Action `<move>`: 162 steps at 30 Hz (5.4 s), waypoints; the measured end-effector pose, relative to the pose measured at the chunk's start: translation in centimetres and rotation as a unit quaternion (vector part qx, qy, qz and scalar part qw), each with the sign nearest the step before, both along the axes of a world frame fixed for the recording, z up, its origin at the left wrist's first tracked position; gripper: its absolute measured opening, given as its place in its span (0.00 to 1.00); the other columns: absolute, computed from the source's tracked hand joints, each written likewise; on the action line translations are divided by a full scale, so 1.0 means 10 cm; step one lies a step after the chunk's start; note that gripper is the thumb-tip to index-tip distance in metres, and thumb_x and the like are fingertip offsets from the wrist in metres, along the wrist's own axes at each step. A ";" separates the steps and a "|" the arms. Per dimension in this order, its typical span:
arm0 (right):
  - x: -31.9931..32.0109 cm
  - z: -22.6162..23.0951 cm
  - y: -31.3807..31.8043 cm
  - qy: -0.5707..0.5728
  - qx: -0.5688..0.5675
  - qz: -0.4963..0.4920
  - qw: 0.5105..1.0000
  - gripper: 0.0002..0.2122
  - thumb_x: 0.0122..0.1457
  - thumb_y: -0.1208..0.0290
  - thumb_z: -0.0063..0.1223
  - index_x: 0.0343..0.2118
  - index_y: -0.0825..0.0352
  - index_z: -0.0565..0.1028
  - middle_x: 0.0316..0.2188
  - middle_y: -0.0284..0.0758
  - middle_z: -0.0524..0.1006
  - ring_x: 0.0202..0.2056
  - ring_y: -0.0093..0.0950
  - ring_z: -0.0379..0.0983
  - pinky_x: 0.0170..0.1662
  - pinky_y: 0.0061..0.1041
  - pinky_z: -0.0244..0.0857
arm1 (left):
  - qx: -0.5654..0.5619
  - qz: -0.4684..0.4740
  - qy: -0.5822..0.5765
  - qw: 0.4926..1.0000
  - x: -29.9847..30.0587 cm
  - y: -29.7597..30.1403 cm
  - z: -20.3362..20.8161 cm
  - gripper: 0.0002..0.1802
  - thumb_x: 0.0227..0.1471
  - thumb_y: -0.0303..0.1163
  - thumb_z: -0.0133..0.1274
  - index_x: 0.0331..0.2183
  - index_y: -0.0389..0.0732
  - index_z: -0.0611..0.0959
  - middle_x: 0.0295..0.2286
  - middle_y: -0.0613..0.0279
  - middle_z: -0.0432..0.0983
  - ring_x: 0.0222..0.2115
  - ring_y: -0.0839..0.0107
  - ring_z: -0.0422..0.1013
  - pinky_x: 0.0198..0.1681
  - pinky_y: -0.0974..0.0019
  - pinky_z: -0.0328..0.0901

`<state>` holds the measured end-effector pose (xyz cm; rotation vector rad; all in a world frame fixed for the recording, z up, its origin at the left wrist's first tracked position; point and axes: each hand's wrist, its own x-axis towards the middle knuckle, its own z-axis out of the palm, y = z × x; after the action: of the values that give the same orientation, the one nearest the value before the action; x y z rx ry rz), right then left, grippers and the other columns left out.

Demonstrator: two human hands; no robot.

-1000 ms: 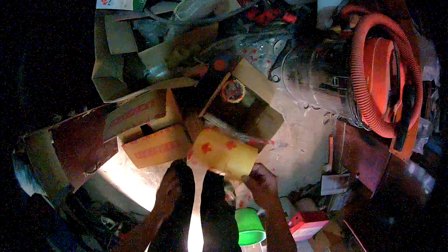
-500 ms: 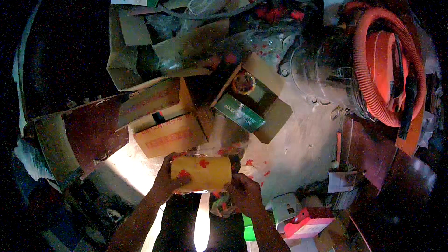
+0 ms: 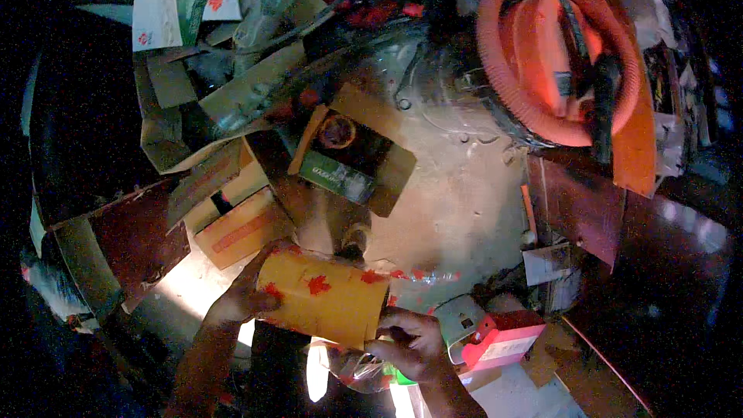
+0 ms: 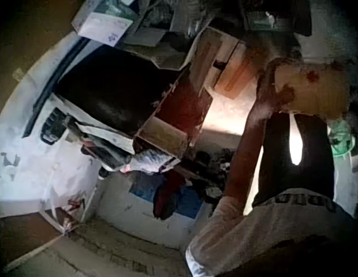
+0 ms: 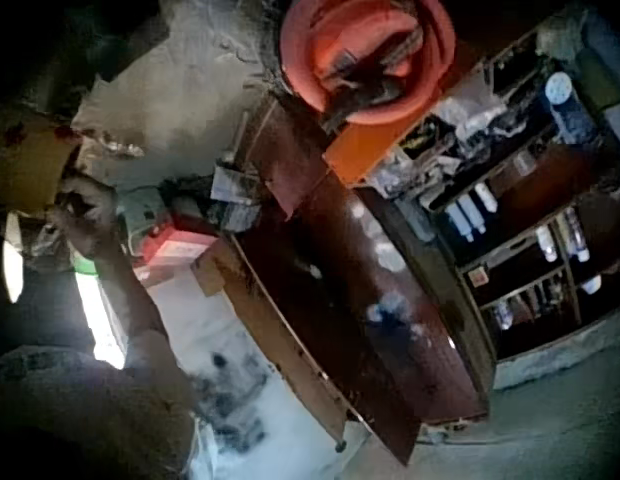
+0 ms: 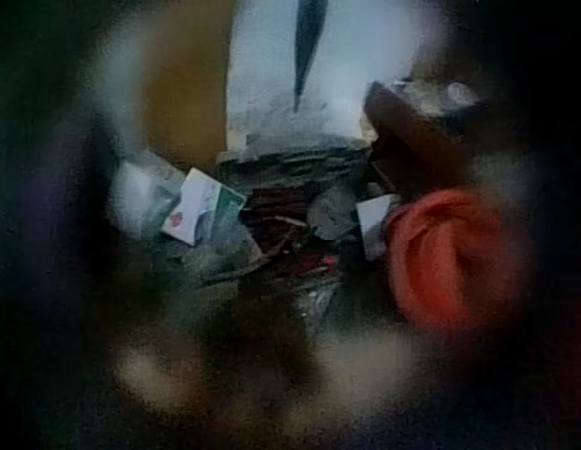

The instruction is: The person applies newspaper sheets to the front fender and hood of a light green car using yellow masking tape. They smooth the paper and press the tape to secure it, preparing the vehicle for painting or bodywork. A second person is visible working on the opposite side of the car.

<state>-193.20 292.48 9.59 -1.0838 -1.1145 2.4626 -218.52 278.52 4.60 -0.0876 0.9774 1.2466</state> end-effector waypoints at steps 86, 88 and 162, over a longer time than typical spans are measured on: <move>0.71 1.38 -2.87 -0.146 0.084 -0.471 0.866 0.10 0.64 0.74 0.43 0.42 0.72 0.75 0.32 0.36 0.75 0.35 0.26 0.72 0.39 0.26 0.66 | 0.244 -0.482 0.375 0.753 1.33 -0.76 1.19 0.33 0.55 0.31 0.61 0.60 0.39 0.68 0.32 0.61 0.77 0.32 0.73 0.76 0.37 0.68 0.71; 0.70 1.99 -3.02 -0.087 -0.028 -0.496 0.863 0.14 0.60 0.74 0.43 0.44 0.77 0.74 0.37 0.41 0.76 0.40 0.31 0.73 0.48 0.30 0.65 | 0.291 -0.492 0.403 0.715 1.40 -0.81 1.86 0.34 0.54 0.28 0.61 0.60 0.39 0.68 0.32 0.61 0.77 0.31 0.74 0.75 0.36 0.69 0.71; 9.20 3.56 -11.98 -0.176 0.270 -0.895 0.309 0.14 0.52 0.72 0.41 0.36 0.72 0.77 0.30 0.35 0.75 0.34 0.25 0.67 0.45 0.28 0.60 | 0.063 -0.959 -0.029 0.275 12.47 -8.89 3.81 0.23 0.68 0.49 0.39 0.39 0.36 0.74 0.18 0.60 0.71 0.17 0.74 0.67 0.22 0.70 0.62</move>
<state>-101.24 172.72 45.21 -1.2163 -0.0707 -0.0228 -93.80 189.64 42.69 0.9593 0.2259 -1.0771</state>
